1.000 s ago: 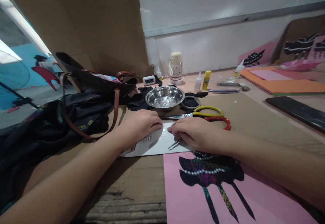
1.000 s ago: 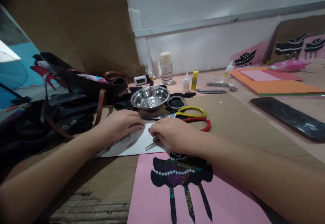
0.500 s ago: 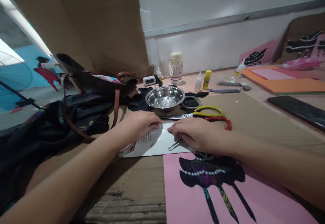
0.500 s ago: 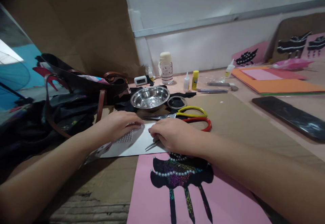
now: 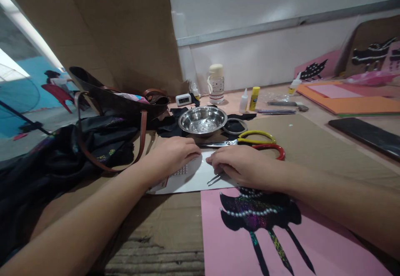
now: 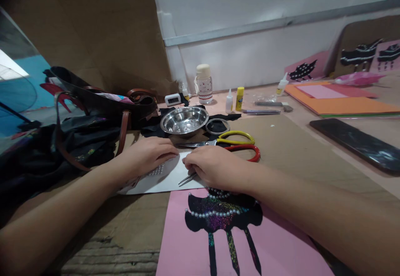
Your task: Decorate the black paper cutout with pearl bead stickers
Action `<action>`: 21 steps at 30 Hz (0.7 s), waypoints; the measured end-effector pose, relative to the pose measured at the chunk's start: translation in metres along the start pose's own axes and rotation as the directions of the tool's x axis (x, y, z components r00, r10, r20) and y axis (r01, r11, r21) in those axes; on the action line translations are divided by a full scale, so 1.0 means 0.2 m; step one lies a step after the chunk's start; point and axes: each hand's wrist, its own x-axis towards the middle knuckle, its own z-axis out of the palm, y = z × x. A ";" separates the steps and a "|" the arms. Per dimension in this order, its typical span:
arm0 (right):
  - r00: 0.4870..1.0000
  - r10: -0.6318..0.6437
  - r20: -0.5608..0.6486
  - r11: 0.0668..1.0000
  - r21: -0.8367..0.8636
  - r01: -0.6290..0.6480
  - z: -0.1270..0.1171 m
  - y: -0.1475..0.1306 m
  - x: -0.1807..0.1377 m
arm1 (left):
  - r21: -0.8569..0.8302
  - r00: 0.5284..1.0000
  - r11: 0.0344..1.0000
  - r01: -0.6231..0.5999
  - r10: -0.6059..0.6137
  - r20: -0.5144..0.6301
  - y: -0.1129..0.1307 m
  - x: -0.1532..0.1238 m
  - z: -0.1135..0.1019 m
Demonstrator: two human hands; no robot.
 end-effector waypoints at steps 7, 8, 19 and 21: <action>1.000 0.007 -0.012 1.000 0.022 -0.006 -0.01 -0.01 0.00 | -0.023 0.999 0.999 0.030 -0.031 -0.027 0.00 0.00 0.01; 1.000 0.009 -0.015 1.000 0.024 -0.008 -0.01 -0.01 0.00 | -0.026 0.999 0.999 0.040 -0.041 -0.032 0.00 0.00 0.01; 1.000 -0.001 -0.007 0.999 0.037 0.001 -0.01 -0.01 0.00 | -0.115 0.980 0.975 0.191 -0.195 -0.028 0.02 0.01 0.01; 1.000 0.002 -0.005 0.999 0.039 -0.001 -0.01 -0.01 0.00 | -0.141 0.977 0.968 0.209 -0.214 -0.020 0.02 0.01 0.00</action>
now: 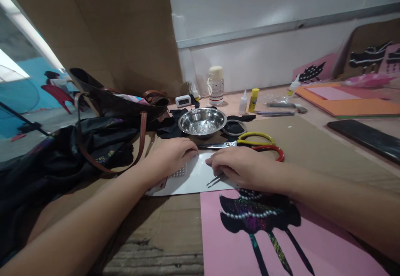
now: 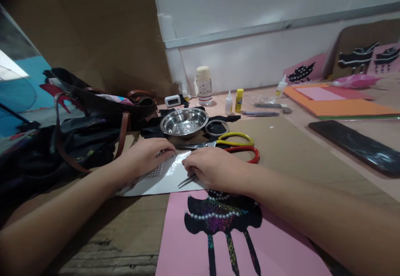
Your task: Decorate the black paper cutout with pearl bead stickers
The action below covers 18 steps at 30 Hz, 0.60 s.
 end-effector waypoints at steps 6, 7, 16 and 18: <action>1.000 0.009 0.022 1.000 -0.001 -0.009 -0.02 -0.01 0.00 | -0.089 0.999 0.995 0.043 -0.046 -0.029 -0.01 0.01 0.01; 1.000 0.010 0.024 1.000 0.000 -0.010 -0.02 -0.01 0.00 | -0.109 0.998 0.993 0.046 -0.050 -0.034 -0.01 0.00 0.02; 0.998 0.063 0.014 0.998 0.000 -0.063 -0.08 -0.01 -0.02 | -0.177 0.996 0.981 0.076 -0.084 -0.037 -0.02 0.00 0.01; 0.990 0.111 -0.082 0.992 -0.051 -0.115 -0.16 0.01 -0.05 | -0.184 0.996 0.980 0.081 -0.087 -0.024 -0.03 0.00 0.00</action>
